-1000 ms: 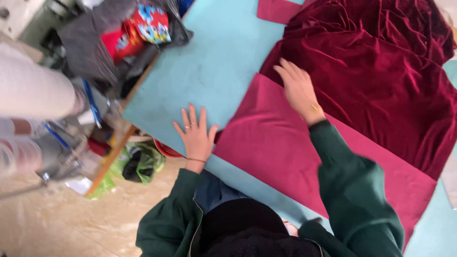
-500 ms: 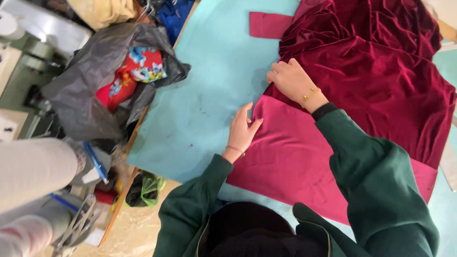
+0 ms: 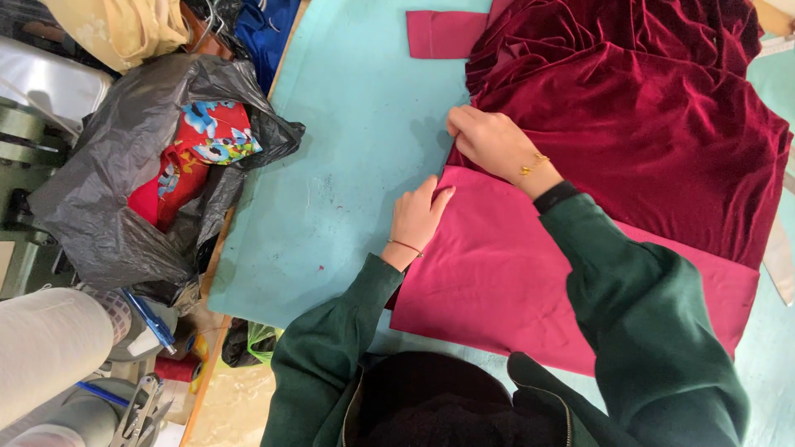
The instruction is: Measuring, cutting, and folding fabric pieces on a cutting table using a ruler and tailor scissors.
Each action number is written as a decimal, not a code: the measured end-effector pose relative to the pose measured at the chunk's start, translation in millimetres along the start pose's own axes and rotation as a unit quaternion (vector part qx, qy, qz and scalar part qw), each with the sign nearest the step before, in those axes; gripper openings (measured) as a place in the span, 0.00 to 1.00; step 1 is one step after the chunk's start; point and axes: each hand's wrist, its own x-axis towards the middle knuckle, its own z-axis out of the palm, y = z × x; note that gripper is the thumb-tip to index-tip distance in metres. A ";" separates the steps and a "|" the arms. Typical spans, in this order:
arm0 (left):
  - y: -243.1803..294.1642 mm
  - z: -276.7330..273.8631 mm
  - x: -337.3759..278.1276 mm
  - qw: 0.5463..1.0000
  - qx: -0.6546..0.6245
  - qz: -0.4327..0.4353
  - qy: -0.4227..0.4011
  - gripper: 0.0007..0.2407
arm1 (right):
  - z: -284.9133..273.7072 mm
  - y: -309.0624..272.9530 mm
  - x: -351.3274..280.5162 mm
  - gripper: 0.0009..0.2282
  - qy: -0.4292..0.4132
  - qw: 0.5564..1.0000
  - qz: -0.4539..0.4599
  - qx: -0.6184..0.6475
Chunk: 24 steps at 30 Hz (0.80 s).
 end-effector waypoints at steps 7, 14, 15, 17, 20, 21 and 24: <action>-37.2 22.0 11.9 0.950 0.226 0.103 0.191 0.12 | 34.3 -9.3 3.0 0.07 0.025 0.999 0.015 0.038; -40.1 -22.3 -48.2 0.967 0.109 0.127 0.194 0.09 | 36.9 -13.0 -27.8 0.10 0.025 0.986 0.114 0.121; -36.8 -29.5 -67.7 0.974 0.099 0.119 0.165 0.10 | 42.2 -11.6 -34.5 0.11 0.009 0.977 0.142 0.160; -33.7 -30.0 -112.7 0.976 0.134 0.106 0.133 0.12 | 41.9 -15.9 -39.7 0.12 -0.019 0.975 0.159 0.154; -38.8 -23.2 -167.5 0.974 0.172 0.093 0.110 0.13 | 53.3 -20.0 -41.8 0.13 -0.051 0.970 0.187 0.145; -42.0 -19.4 -183.7 0.973 0.175 0.096 0.119 0.14 | 59.0 -21.1 -42.2 0.12 -0.055 0.968 0.201 0.142; -50.4 -16.4 -192.8 0.978 0.138 0.089 0.132 0.11 | 56.4 -24.2 -47.1 0.08 0.003 0.979 0.130 0.156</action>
